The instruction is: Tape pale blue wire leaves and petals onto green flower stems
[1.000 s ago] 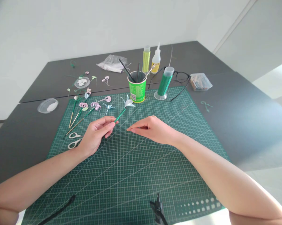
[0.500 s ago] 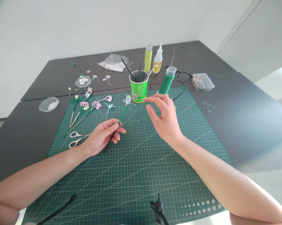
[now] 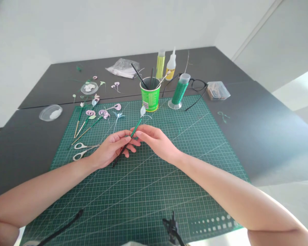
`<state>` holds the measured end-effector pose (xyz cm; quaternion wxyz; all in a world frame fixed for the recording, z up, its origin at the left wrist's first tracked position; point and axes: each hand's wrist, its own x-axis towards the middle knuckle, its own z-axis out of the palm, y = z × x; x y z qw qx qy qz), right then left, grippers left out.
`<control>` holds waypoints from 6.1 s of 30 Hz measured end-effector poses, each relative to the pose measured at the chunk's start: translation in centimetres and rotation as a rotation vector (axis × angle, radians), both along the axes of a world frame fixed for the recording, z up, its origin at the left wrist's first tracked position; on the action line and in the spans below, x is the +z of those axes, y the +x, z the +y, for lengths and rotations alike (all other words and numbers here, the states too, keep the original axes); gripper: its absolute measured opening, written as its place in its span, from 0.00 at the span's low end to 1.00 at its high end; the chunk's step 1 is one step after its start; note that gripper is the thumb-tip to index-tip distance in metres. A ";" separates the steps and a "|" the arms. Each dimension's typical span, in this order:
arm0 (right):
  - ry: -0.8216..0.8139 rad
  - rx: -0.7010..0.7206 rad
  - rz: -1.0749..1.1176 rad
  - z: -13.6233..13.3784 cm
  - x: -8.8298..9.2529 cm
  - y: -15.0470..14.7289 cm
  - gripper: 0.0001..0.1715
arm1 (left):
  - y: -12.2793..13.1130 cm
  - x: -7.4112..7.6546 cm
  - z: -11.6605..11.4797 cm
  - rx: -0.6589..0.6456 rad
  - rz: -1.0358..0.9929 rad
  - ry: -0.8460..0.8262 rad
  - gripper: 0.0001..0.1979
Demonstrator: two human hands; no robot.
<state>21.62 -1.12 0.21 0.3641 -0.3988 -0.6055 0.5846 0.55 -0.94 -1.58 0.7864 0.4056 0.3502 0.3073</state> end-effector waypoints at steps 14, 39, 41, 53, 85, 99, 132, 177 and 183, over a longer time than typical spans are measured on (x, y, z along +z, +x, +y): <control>-0.172 -0.217 -0.053 -0.2 -0.9 -1.2 0.20 | 0.2 -0.4 -0.3 0.039 -0.028 0.036 0.18; -0.265 -0.121 -0.016 0.7 -0.7 -0.6 0.24 | -0.3 0.1 0.1 0.023 0.297 0.348 0.15; -0.271 -0.132 -0.015 0.8 -0.7 -0.6 0.25 | -0.2 0.1 0.1 0.023 0.320 0.393 0.14; -0.283 -0.095 0.005 0.6 -0.5 -0.4 0.25 | -0.5 0.5 -0.3 0.074 0.484 0.710 0.09; -0.261 0.014 0.012 0.6 -0.8 -0.1 0.25 | -0.5 0.0 -0.1 0.094 0.422 0.741 0.07; -0.249 -0.037 0.058 0.6 -0.7 0.0 0.24 | -0.5 0.2 0.0 0.140 0.398 0.616 0.08; -0.095 -0.020 -0.053 0.2 -0.5 -0.2 0.25 | -0.3 0.3 -0.2 0.120 0.470 0.744 0.06; -0.106 -0.084 0.006 0.0 0.0 0.3 0.25 | -0.6 0.3 0.1 0.045 0.383 0.660 0.05; -0.116 -0.130 0.055 0.2 -0.1 0.4 0.21 | -0.8 0.3 0.1 0.032 0.392 0.695 0.05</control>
